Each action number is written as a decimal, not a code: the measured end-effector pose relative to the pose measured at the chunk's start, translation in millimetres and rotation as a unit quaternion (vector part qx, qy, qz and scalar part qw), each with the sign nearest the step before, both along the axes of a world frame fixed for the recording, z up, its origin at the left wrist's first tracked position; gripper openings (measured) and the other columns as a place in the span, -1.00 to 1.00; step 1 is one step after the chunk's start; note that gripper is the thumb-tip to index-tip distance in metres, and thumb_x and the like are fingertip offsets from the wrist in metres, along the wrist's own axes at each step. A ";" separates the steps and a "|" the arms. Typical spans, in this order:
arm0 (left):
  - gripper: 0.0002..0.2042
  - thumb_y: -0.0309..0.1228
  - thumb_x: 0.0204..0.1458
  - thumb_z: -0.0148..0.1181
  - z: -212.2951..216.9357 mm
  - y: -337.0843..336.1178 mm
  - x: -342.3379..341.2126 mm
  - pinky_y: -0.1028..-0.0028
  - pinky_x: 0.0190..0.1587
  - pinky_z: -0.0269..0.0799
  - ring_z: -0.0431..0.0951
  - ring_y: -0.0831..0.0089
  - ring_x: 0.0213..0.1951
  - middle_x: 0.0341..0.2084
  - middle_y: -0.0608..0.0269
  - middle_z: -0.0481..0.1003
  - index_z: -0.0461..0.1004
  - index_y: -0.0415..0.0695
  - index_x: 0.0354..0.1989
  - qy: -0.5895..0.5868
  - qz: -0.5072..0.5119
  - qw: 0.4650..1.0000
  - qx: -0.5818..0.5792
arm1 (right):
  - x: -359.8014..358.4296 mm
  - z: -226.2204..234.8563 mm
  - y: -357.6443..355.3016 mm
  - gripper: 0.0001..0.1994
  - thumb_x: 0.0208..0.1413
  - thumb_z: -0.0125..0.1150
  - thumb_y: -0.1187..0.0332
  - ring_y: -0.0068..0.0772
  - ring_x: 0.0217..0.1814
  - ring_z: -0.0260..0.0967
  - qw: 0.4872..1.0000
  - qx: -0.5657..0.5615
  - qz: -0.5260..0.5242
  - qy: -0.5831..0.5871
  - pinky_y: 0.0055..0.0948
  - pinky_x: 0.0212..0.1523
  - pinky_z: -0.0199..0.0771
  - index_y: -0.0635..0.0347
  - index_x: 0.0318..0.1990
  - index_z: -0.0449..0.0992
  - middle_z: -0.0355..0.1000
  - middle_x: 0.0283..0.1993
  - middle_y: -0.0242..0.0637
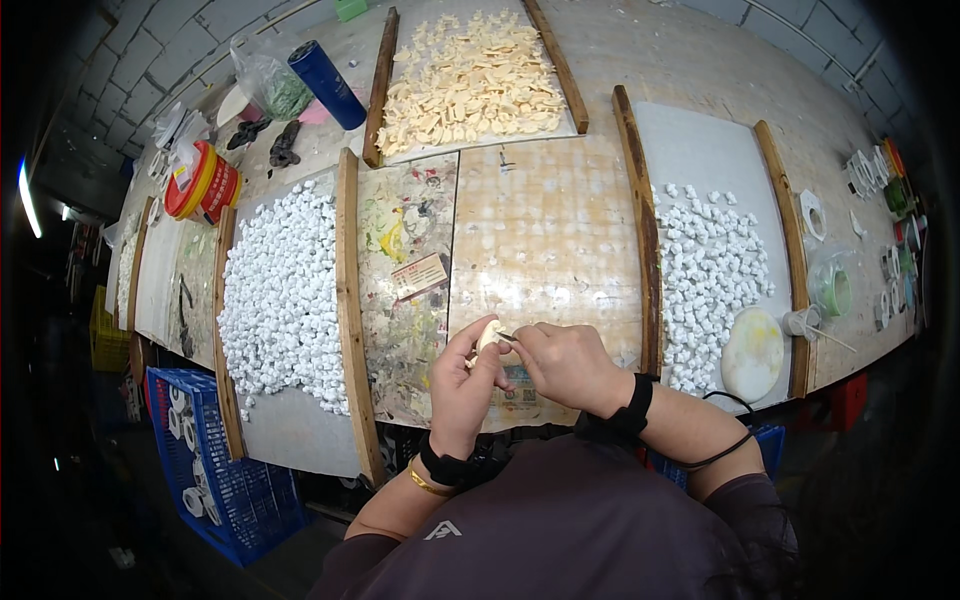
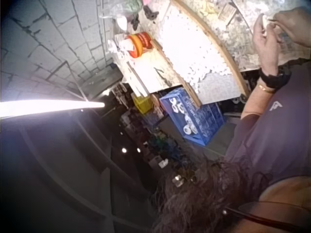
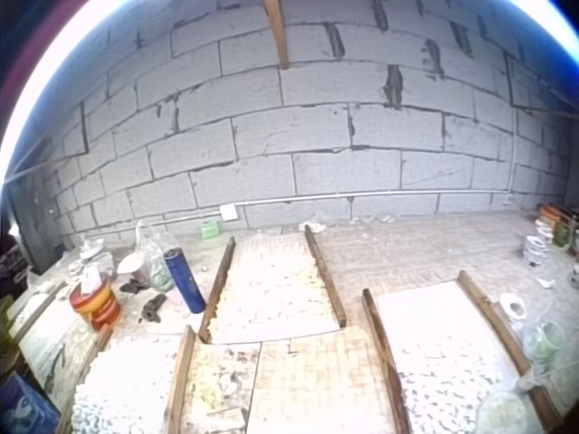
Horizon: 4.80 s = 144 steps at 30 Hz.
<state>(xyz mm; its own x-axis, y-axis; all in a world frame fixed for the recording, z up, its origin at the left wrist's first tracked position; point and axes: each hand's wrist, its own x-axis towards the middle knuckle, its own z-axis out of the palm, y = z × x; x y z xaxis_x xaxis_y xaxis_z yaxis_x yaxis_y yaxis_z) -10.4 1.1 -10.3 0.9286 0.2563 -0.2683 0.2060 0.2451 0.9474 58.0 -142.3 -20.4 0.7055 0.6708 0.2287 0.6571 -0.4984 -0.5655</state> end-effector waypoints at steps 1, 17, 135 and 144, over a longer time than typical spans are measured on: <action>-0.69 -0.53 0.16 -0.01 -0.7 0.1 0.0 0.61 -0.48 0.47 0.42 0.67 -0.55 -0.35 0.19 0.50 0.34 -0.35 0.08 -0.003 0.001 1.000 -0.001 | -0.1 0.2 0.1 -0.91 -0.03 0.10 0.38 -0.17 -0.60 0.43 1.000 0.000 0.001 0.001 -0.27 -0.61 0.42 0.19 -0.47 0.42 0.42 -0.58 -0.21; -0.68 -0.53 0.18 -0.02 0.6 -0.4 0.7 0.60 -0.48 0.49 0.40 0.67 -0.52 -0.33 0.22 0.49 0.31 -0.35 0.10 -0.026 0.007 1.000 0.002 | -0.7 10.1 -3.2 -0.78 0.13 0.07 0.26 -0.16 -0.36 0.40 0.991 0.033 -0.019 0.126 -0.22 -0.40 0.39 0.11 -0.16 0.52 0.35 -0.45 -0.20; -0.67 -0.55 0.17 -0.03 2.6 -3.2 7.3 0.69 -0.66 0.12 0.17 0.78 -0.68 -0.58 0.44 0.33 0.31 -0.33 0.12 -0.040 0.098 0.994 -0.013 | -0.8 -1.7 22.4 -0.75 0.12 0.11 0.39 -0.13 -0.30 0.46 0.955 0.202 -0.025 0.216 -0.35 -0.28 0.45 0.31 -0.08 0.49 0.48 -0.27 -0.08; -0.72 -0.51 0.16 0.03 -0.3 -4.3 5.4 0.74 -0.63 0.16 0.25 0.83 -0.64 -0.52 0.46 0.41 0.37 -0.31 0.04 -0.052 0.099 0.994 -0.001 | -3.6 -3.5 24.3 -0.78 0.07 0.16 0.44 -0.15 -0.33 0.42 0.951 0.227 -0.049 0.202 -0.36 -0.32 0.41 0.31 -0.13 0.51 0.46 -0.35 -0.11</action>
